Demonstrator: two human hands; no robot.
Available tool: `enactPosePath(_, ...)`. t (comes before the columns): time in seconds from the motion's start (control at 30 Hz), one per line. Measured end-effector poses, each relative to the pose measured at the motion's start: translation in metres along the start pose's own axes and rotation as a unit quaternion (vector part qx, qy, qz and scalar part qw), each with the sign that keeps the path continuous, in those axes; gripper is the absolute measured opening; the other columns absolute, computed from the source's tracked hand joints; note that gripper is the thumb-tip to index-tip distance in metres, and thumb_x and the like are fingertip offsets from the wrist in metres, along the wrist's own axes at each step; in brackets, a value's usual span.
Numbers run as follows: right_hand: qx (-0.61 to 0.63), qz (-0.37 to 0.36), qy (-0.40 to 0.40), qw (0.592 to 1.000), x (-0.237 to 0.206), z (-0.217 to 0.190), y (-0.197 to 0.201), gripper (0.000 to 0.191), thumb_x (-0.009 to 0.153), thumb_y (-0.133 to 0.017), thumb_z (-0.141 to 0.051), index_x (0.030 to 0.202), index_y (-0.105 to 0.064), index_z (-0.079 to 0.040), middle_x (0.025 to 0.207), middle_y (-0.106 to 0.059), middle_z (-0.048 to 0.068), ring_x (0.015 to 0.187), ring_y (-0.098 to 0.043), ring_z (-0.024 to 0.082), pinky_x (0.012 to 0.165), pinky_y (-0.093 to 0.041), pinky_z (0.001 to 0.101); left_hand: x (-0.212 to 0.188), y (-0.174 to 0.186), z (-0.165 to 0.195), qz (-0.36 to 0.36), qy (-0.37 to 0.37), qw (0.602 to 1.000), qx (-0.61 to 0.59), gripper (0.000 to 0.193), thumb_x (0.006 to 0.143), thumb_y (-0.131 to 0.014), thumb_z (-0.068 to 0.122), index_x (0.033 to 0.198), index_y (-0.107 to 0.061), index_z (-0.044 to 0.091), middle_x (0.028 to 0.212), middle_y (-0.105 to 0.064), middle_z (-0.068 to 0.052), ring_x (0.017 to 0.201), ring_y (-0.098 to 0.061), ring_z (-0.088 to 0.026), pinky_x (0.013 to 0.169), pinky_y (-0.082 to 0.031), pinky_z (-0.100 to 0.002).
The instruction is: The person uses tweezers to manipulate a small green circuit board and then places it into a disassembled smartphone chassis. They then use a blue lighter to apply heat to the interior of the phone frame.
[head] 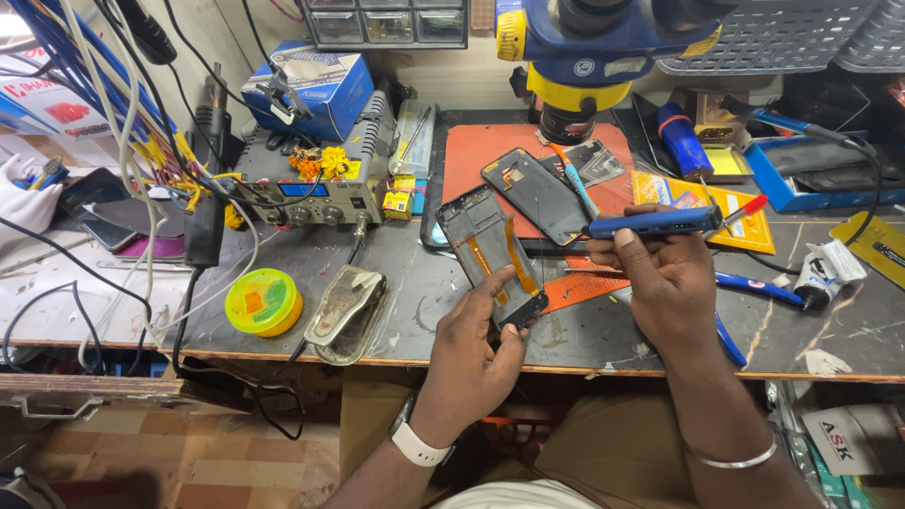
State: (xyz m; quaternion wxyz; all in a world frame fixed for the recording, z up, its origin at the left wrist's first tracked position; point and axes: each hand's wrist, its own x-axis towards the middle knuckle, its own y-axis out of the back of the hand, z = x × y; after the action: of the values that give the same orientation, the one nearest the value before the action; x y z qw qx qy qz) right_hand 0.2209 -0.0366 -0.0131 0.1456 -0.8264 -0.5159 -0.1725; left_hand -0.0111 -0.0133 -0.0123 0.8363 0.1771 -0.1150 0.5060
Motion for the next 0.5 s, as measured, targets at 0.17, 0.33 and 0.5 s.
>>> enactPosePath(0.17, 0.026, 0.015, 0.044, 0.999, 0.0, -0.001, 0.004, 0.019, 0.11, -0.056, -0.007, 0.124, -0.053, 0.005, 0.111, -0.07, 0.015, 0.097, -0.072, 0.017, 0.089, -0.061, 0.0297, 0.0, 0.0, 0.0, 0.005, -0.016, 1.0, 0.004, 0.056, 0.088, -0.055, -0.005, 0.143, -0.049, -0.004, 0.12, -0.065, -0.02, 0.087, -0.077, -0.017, 0.064, -0.061, -0.024)
enactPosePath(0.33, -0.002, 0.018, -0.025, 1.0, 0.013, -0.016, 0.006, 0.019, 0.098, -0.066, -0.009, 0.11, -0.057, 0.003, 0.089, -0.063, 0.013, 0.075, -0.062, 0.025, 0.069, -0.05, 0.0399, -0.001, -0.001, -0.002, 0.006, -0.007, 1.0, -0.012, 0.056, 0.087, -0.054, -0.006, 0.143, -0.05, -0.004, 0.115, -0.067, -0.018, 0.086, -0.075, -0.015, 0.069, -0.061, -0.026)
enactPosePath(0.5, -0.487, -0.139, 0.073, 0.86, 0.043, -0.04, -0.007, 0.02, 0.082, -0.079, -0.017, 0.097, -0.071, -0.005, 0.081, -0.068, 0.013, 0.073, -0.068, 0.033, 0.068, -0.053, 0.0436, -0.001, -0.002, -0.006, 0.007, 0.006, 0.998, -0.061, 0.056, 0.087, -0.053, -0.008, 0.143, -0.05, -0.006, 0.114, -0.067, -0.016, 0.088, -0.073, -0.013, 0.075, -0.061, -0.027)
